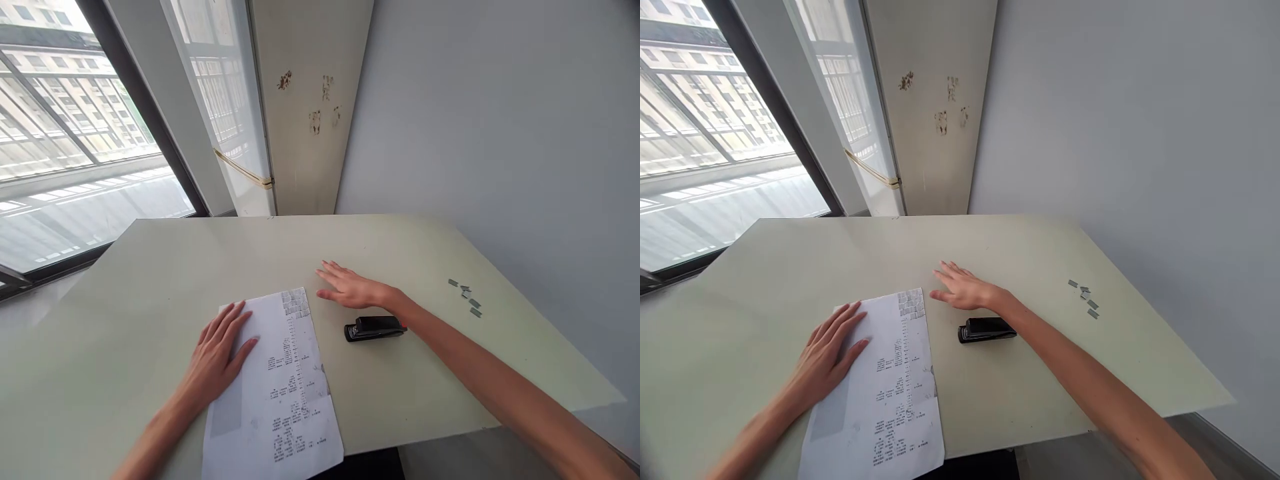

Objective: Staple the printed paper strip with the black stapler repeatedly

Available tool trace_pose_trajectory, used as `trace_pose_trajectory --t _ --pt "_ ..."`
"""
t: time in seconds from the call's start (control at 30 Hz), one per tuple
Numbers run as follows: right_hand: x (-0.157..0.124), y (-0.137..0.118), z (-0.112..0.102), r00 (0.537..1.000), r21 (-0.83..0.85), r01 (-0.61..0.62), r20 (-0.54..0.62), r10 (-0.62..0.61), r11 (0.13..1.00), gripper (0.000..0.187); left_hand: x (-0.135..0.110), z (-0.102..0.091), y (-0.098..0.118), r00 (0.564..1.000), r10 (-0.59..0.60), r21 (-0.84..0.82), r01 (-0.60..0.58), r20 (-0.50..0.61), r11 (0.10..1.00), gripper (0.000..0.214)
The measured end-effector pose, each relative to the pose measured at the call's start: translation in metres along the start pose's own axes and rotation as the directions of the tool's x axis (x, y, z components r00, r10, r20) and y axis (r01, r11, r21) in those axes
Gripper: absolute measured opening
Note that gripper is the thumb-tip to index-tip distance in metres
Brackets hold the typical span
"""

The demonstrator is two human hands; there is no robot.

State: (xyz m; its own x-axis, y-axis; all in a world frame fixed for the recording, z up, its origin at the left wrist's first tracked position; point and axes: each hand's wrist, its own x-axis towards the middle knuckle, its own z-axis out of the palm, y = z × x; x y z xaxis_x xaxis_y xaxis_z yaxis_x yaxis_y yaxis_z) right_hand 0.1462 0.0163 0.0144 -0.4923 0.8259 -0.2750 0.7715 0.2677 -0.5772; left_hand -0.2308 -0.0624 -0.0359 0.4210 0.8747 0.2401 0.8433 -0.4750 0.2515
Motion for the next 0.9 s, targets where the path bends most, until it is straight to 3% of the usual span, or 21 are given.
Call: trace_pose_trajectory --t 0.13,0.23,0.33,0.43,0.6,0.9 --pt "0.038 0.006 0.013 0.993 -0.111 0.106 0.061 -0.1 0.988 0.087 0.005 0.0 0.004 1.0 -0.006 0.008 0.006 0.011 1.0 0.052" --pt "0.037 0.028 0.021 0.986 -0.15 0.165 0.038 -0.161 0.975 0.079 0.009 0.0 0.004 1.0 -0.008 0.007 0.008 0.014 1.0 0.051" --pt "0.031 0.054 0.021 0.978 -0.235 0.178 -0.063 -0.198 0.955 0.077 0.015 0.001 0.003 1.0 -0.009 0.007 0.009 0.006 1.0 0.051" --pt "0.03 0.077 0.015 0.97 -0.287 0.064 -0.206 -0.127 0.956 0.079 0.026 0.004 0.002 1.0 -0.003 0.003 0.003 0.001 1.0 0.05" --pt "0.031 0.116 0.0 0.922 -0.232 -0.138 -0.385 0.039 0.963 0.081 0.042 0.008 0.003 1.0 -0.01 0.002 0.01 0.002 1.0 0.048" --pt "-0.022 0.183 -0.004 0.744 -0.045 -0.393 -0.602 0.289 0.918 0.079 0.065 0.013 0.002 0.999 0.028 -0.017 -0.027 0.021 0.999 0.05"
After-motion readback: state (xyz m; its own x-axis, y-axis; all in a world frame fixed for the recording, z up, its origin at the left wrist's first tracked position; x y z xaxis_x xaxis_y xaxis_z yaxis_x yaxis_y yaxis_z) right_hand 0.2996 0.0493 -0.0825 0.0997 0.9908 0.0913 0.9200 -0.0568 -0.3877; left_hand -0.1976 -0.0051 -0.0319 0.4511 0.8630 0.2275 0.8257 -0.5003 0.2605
